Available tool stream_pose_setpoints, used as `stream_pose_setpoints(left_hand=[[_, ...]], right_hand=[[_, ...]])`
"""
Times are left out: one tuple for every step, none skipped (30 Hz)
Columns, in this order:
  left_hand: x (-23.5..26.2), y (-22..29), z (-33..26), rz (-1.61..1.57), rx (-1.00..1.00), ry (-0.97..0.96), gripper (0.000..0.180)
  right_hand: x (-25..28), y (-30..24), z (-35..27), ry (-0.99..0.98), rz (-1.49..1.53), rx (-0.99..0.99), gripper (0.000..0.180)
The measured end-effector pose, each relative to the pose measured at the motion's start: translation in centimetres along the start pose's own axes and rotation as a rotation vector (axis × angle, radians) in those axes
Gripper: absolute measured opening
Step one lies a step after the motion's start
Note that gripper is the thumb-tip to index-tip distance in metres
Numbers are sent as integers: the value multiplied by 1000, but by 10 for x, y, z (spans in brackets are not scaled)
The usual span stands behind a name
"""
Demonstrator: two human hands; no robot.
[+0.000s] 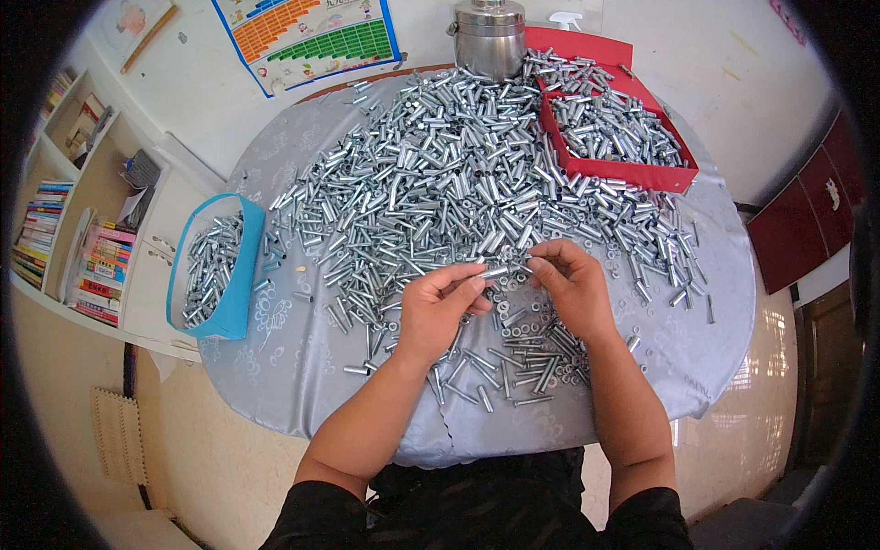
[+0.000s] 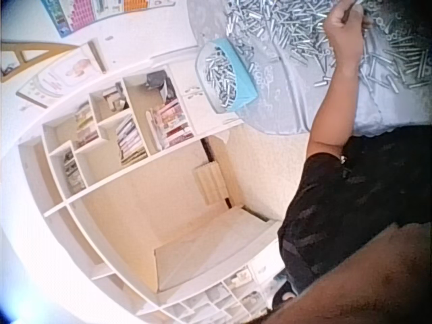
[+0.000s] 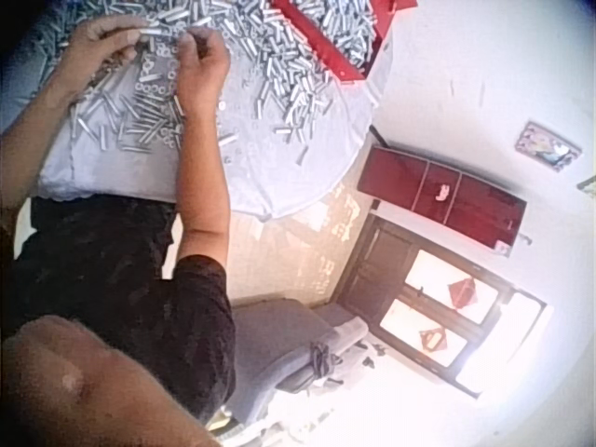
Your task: The person repeatedly picks up metal bolts and washers from a large pile on a table. They thread the washers onto the bolts by hand and place the assembled fasteners into a red tray. The process is continuous and repetitive throughout the clip.
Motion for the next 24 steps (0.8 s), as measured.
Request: stream_pose_setpoints(left_hand=[[0,0,0,3,1,2,23],[0,0,0,5,3,3,23],[0,0,0,7,4,5,23],[0,0,0,8,1,4,23],[0,0,0,8,-1,4,23],[0,0,0,9,-3,3,23],[0,0,0,6,-3,2,23],[0,0,0,3,-2,1,23],[0,0,0,0,-1,0,24],[0,0,-1,4,0,-2,24],[0,0,-1,7,1,-4,24],[0,0,-1,10,2,-6,24],[0,0,-1,17,1,-6,23],[0,0,-1,23,0,-6,23],[-1,1,-1,29,-1,-6,23],[-1,1,-1,32,-6,-10,22],[-1,1,-1,34,-11,-15,22],[-1,1,-1,36,-16,-20,22],[0,1,-1,57,-13,-25,22],[0,2,-2,79,-11,-31,22],[1,2,-2,100,-9,-36,22],[1,3,-2,89,-5,-42,22],[1,4,-2,79,-1,-47,22],[0,4,-1,68,3,-52,22]], right_hand=[[-1,0,0,-16,80,-14,11],[0,0,1,-39,72,-14,10],[1,1,0,-62,65,-14,10],[1,2,0,-85,57,-13,10],[0,3,0,-90,70,6,11],[-1,4,-1,-94,83,24,12],[-1,4,-1,-97,95,42,13],[-3,3,-1,-88,103,41,15],[-4,1,-1,-79,110,40,16],[-5,0,-2,-70,117,39,18],[-5,-1,-2,-78,80,27,19],[-4,-2,-3,-87,44,14,20],[-4,-2,-4,-95,7,1,21],[-3,-2,-4,-99,2,7,21],[-3,-1,-4,-103,-4,13,21],[-2,0,-4,-108,-9,18,22],[-1,0,-4,-114,-37,13,21],[0,-1,-4,-120,-64,7,21],[1,-2,-4,-126,-92,2,20],[1,-3,-4,-131,-109,12,20],[2,-5,-4,-135,-126,22,20],[2,-6,-5,-139,-143,33,20],[2,-6,-5,-141,-157,64,20],[3,-6,-4,-142,-171,95,20]])
Point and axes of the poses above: each hand's wrist, its own z-axis towards the middle knuckle, its own x-axis out of the back of the hand, y = z × x, the point moved 1 cm from there along z, towards the middle knuckle, and after that the axes turned 4 degrees about -y, right-handed, at the moved point
